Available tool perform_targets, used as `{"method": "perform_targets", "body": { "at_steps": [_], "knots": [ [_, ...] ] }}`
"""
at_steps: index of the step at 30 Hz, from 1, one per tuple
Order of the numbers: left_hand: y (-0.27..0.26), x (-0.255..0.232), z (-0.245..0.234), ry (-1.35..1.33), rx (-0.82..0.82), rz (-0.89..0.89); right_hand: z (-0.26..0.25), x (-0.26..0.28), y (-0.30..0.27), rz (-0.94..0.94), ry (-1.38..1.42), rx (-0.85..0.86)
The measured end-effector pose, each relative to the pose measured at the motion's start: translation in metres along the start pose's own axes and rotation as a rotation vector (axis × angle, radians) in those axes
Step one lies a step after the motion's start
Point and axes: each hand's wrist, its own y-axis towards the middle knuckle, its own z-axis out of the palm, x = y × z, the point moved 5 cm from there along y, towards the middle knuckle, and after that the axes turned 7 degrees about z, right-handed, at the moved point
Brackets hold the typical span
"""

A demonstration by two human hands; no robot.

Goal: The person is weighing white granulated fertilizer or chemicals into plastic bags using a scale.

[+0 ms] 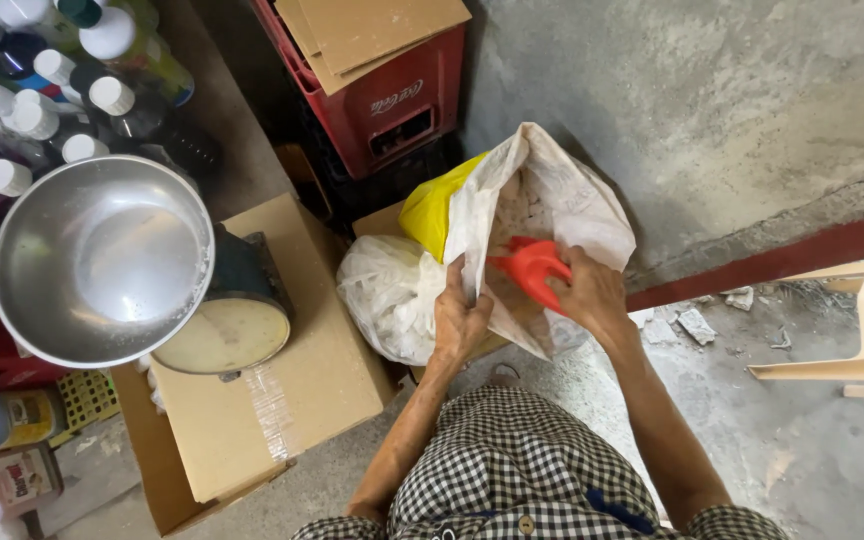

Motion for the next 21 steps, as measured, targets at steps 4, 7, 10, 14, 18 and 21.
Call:
{"method": "perform_targets", "body": {
  "at_steps": [4, 7, 10, 14, 18, 21],
  "knots": [
    [-0.007, 0.032, 0.009, 0.164, -0.013, -0.005, 0.007, -0.027, -0.012, -0.002, -0.104, -0.024],
    [-0.015, 0.042, 0.008, 0.193, -0.048, 0.075, 0.029, -0.051, -0.019, 0.012, -0.153, -0.012],
    [-0.020, 0.051, 0.011, 0.265, -0.034, 0.099, 0.055, -0.076, -0.023, -0.021, -0.150, -0.044],
    [-0.019, 0.057, 0.016, 0.279, -0.051, 0.147, 0.056, -0.071, -0.027, -0.029, -0.116, -0.078],
    [-0.002, 0.010, 0.004, 0.328, -0.164, 0.306, 0.020, -0.040, -0.030, 0.002, -0.216, 0.020],
    [0.022, -0.041, -0.013, 0.342, -0.161, 0.249, 0.023, -0.036, -0.027, 0.029, -0.286, 0.080]
  ]
}}
